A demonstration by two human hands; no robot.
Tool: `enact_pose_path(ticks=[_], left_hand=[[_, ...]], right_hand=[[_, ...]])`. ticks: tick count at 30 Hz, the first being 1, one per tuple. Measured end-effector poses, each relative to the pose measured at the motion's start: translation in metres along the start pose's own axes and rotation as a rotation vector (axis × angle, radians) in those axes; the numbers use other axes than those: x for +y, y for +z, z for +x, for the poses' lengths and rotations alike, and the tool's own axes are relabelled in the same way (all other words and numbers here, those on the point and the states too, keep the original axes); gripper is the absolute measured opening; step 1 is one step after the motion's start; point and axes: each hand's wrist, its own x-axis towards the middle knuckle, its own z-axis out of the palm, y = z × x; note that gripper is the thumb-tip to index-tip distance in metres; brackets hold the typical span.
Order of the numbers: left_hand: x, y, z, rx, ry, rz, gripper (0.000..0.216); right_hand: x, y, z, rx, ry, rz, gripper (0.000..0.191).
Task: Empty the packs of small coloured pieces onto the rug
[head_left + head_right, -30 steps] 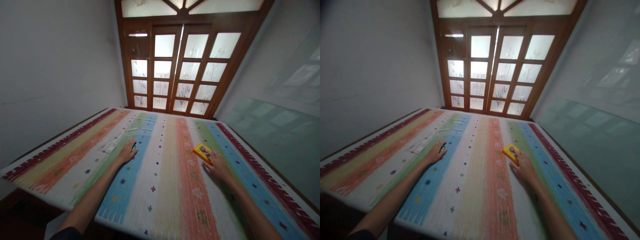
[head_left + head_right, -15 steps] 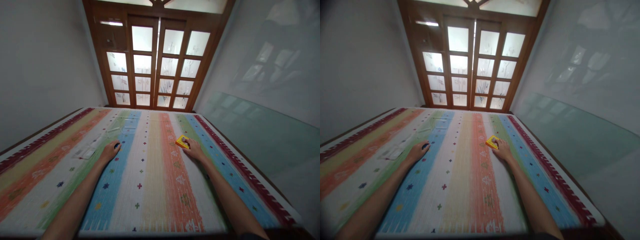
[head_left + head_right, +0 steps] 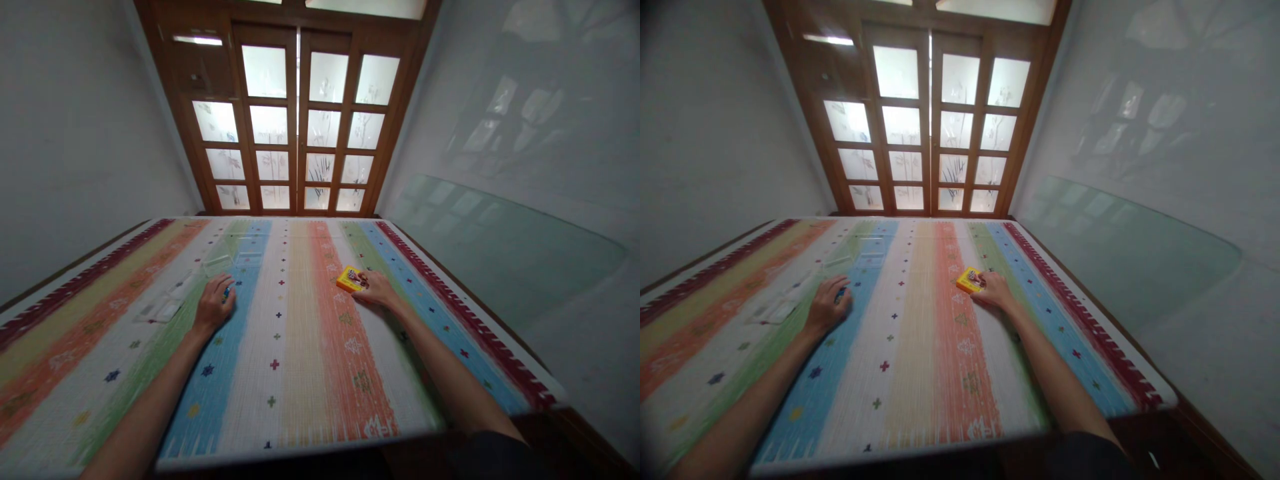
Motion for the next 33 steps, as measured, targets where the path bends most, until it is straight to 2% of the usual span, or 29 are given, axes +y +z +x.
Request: enact_pose_path(ticks=[3, 8, 11, 13, 15, 18, 20, 24, 28, 30, 33], left_hand=[[0.024, 0.006, -0.002, -0.065, 0.05, -0.059, 0.026], [0.083, 0.021, -0.002, -0.353, 0.108, -0.313, 0.045], [0.117, 0.029, -0.003, -0.518, 0.085, -0.442, 0.052], [0.136, 0.033, -0.004, -0.588, 0.039, -0.5, 0.056], [0.151, 0.036, -0.007, -0.621, -0.033, -0.558, 0.055], [0.165, 0.041, -0.013, -0.653, -0.117, -0.697, 0.049], [0.169, 0.045, -0.018, -0.668, -0.121, -0.746, 0.048], [0.168, 0.049, -0.023, -0.648, -0.029, -0.625, 0.045], [0.165, 0.048, -0.023, -0.65, 0.182, -0.396, 0.032], [0.165, 0.046, -0.023, -0.649, 0.258, -0.258, 0.03], [0.165, 0.041, -0.026, -0.633, 0.293, -0.097, 0.029]], right_hand=[[-0.018, -0.006, -0.01, -0.06, -0.099, 0.051, 0.047], [-0.045, -0.022, -0.02, -0.233, -0.202, 0.173, 0.058], [-0.052, -0.036, -0.019, -0.359, -0.273, 0.399, 0.049], [-0.053, -0.045, -0.018, -0.392, -0.302, 0.586, 0.044], [-0.052, -0.05, -0.017, -0.351, -0.253, 0.75, 0.039], [-0.049, -0.046, -0.017, -0.316, -0.047, 0.953, 0.026], [-0.049, -0.037, -0.018, -0.329, 0.065, 1.011, 0.023], [-0.053, -0.018, -0.021, -0.282, 0.032, 0.885, 0.018], [-0.062, -0.012, -0.03, -0.249, -0.046, 0.771, 0.009], [-0.068, -0.014, -0.039, -0.27, -0.167, 0.654, 0.011], [-0.074, -0.018, -0.057, -0.361, -0.412, 0.442, 0.016]])
